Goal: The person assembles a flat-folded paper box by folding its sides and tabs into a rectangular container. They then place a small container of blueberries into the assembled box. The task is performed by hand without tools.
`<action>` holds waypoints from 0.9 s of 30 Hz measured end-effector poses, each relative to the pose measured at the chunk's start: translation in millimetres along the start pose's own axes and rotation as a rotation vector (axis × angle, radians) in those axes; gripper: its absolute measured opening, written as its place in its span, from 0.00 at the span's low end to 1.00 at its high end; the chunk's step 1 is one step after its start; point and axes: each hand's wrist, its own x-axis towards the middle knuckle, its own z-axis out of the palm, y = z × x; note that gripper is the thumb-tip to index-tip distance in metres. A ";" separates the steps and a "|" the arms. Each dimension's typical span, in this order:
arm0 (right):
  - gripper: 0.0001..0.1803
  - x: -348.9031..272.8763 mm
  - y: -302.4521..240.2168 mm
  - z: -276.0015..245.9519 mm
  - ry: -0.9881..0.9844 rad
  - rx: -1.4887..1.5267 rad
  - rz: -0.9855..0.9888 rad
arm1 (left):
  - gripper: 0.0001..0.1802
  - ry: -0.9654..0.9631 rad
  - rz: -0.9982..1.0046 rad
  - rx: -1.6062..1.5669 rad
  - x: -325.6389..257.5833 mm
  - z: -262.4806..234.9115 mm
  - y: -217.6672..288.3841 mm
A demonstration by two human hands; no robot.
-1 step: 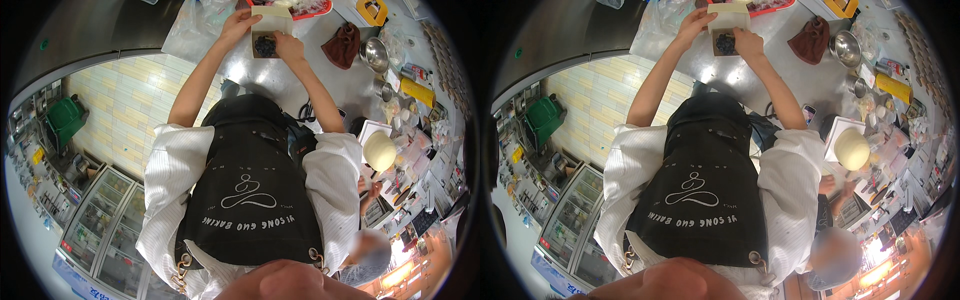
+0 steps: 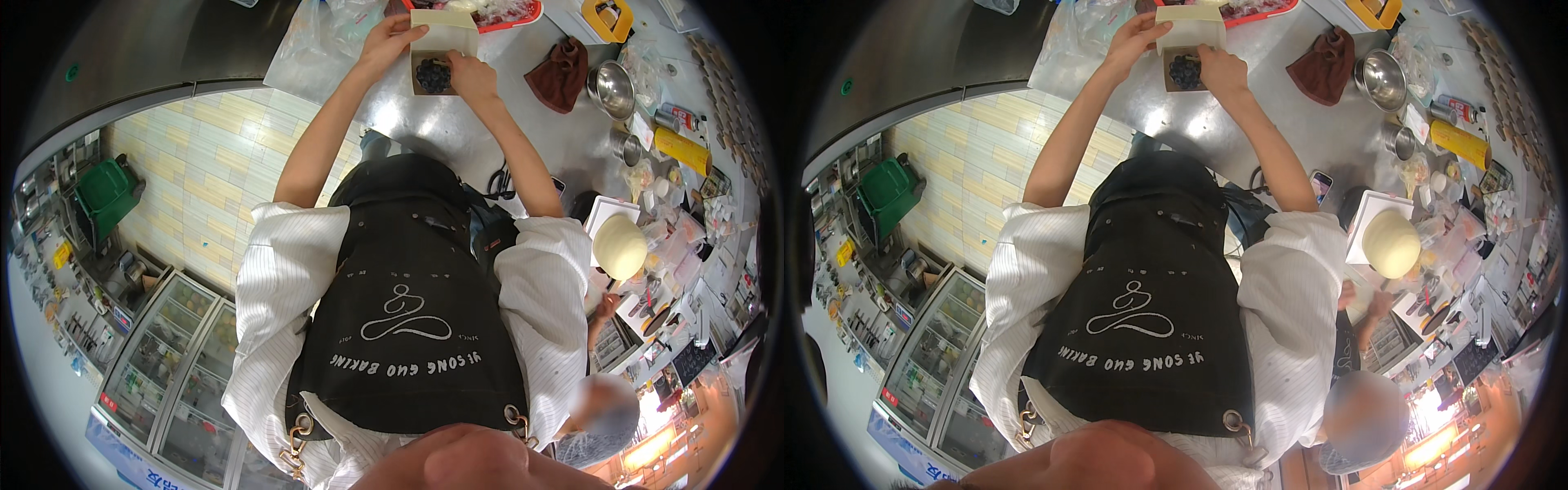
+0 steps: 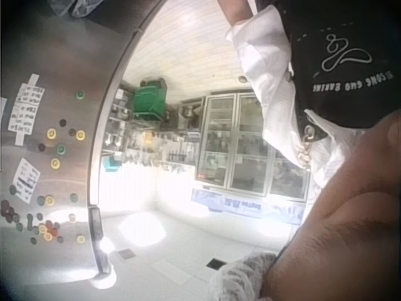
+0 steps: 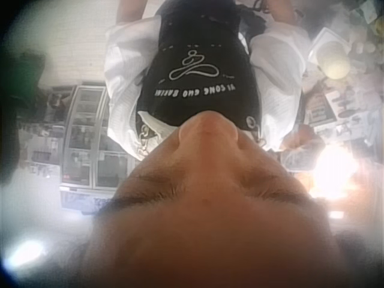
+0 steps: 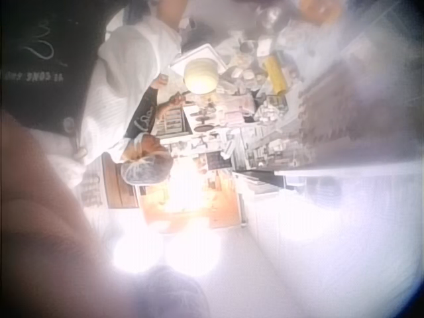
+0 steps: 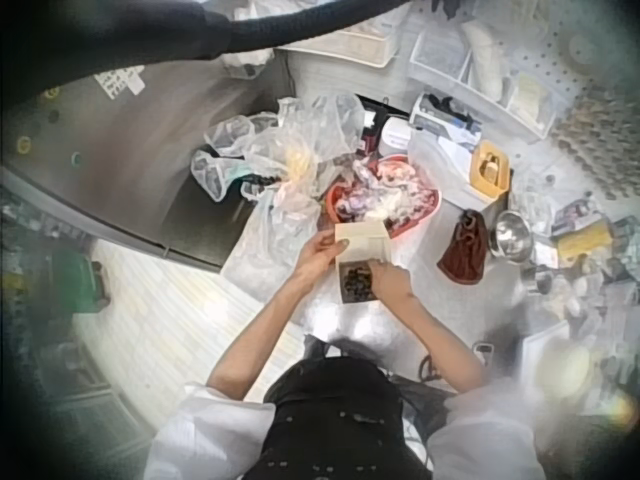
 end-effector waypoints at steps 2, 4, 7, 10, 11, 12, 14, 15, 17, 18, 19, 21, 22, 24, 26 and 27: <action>0.09 -2.2 0.0 -2.7 0.004 -0.015 -0.011 | 0.32 0.015 0.030 0.017 -0.4 -1.4 -9.0; 0.09 -4.8 -3.3 -4.3 0.023 -0.051 -0.064 | 0.32 0.007 0.023 0.017 -1.5 -1.5 -15.3; 0.08 -9.5 -18.6 -9.0 0.133 -0.121 -0.171 | 0.32 0.001 0.006 -0.005 -5.4 -3.3 -17.3; 0.06 -4.3 -22.9 -5.7 0.216 -0.206 -0.261 | 0.32 -0.005 -0.004 -0.030 -8.6 -3.0 -15.0; 0.05 -0.1 -22.7 -3.3 0.231 -0.235 -0.288 | 0.32 -0.005 -0.007 -0.037 -9.3 -2.8 -13.7; 0.04 3.3 -22.9 -0.6 0.243 -0.234 -0.320 | 0.32 -0.007 -0.013 -0.037 -10.0 -2.7 -12.5; 0.03 9.0 -24.0 3.5 0.265 -0.234 -0.386 | 0.32 -0.008 -0.026 -0.039 -11.0 -2.8 -11.8; 0.02 11.1 -23.6 4.1 0.265 -0.256 -0.409 | 0.32 -0.006 -0.019 -0.034 -11.4 -3.0 -12.5; 0.02 15.0 -21.5 4.6 0.266 -0.301 -0.456 | 0.33 -0.002 -0.006 -0.023 -11.7 -3.9 -14.0; 0.02 17.5 -19.6 4.6 0.247 -0.307 -0.466 | 0.33 -0.005 -0.004 -0.026 -11.2 -4.5 -14.6; 0.02 19.7 -16.5 3.7 0.228 -0.314 -0.475 | 0.33 -0.010 -0.002 -0.028 -10.3 -4.9 -15.0; 0.02 21.3 -11.5 0.1 0.198 -0.312 -0.504 | 0.33 -0.023 -0.005 -0.023 -11.4 -5.2 -14.2; 0.02 22.0 -8.3 -2.0 0.189 -0.305 -0.523 | 0.33 -0.035 -0.009 -0.015 -11.9 -5.2 -13.8; 0.03 22.8 -7.5 -4.2 0.175 -0.306 -0.524 | 0.33 -0.044 -0.020 -0.004 -12.5 -3.7 -10.5; 0.03 22.6 -10.4 -7.5 0.163 -0.326 -0.492 | 0.33 -0.041 -0.035 -0.005 -12.7 -2.2 -7.8; 0.04 21.4 -12.5 -10.7 0.147 -0.301 -0.463 | 0.33 -0.046 -0.036 -0.009 -11.9 -2.2 -8.3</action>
